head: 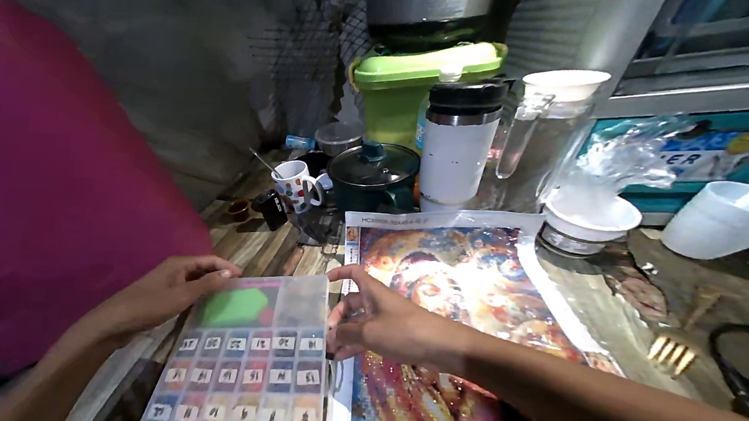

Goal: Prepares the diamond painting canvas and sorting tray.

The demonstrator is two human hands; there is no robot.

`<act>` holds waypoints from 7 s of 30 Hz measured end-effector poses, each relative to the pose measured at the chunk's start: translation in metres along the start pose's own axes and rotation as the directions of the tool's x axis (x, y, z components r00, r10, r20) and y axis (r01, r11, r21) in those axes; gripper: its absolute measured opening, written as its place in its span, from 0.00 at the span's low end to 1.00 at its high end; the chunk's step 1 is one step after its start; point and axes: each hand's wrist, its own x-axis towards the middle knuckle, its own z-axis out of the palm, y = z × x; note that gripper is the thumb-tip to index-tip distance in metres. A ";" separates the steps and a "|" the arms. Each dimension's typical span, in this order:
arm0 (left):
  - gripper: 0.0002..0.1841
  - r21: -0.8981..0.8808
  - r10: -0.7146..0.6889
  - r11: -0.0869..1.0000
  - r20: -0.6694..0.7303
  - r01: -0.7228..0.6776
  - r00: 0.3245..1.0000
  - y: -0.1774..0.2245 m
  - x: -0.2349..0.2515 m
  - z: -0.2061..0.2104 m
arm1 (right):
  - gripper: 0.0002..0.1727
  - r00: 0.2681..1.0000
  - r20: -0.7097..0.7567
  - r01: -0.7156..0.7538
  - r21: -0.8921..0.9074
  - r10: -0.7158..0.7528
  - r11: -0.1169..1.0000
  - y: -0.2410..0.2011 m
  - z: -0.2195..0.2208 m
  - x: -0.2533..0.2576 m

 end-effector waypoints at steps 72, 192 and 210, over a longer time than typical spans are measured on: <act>0.19 0.336 0.248 0.922 -0.130 -0.193 0.960 0.069 0.057 0.107 | 0.32 0.995 -0.101 0.045 0.189 -0.026 0.981 0.017 0.012 -0.022; 0.26 0.384 0.181 0.910 -0.032 -0.155 0.983 0.063 0.084 0.072 | 0.22 0.974 -0.103 0.112 -0.550 -0.200 0.828 0.007 -0.039 -0.008; 0.14 0.276 -0.022 0.957 0.361 -0.084 0.932 0.078 0.087 0.016 | 0.21 0.975 -0.124 0.034 -0.733 -0.182 0.680 -0.013 -0.049 -0.027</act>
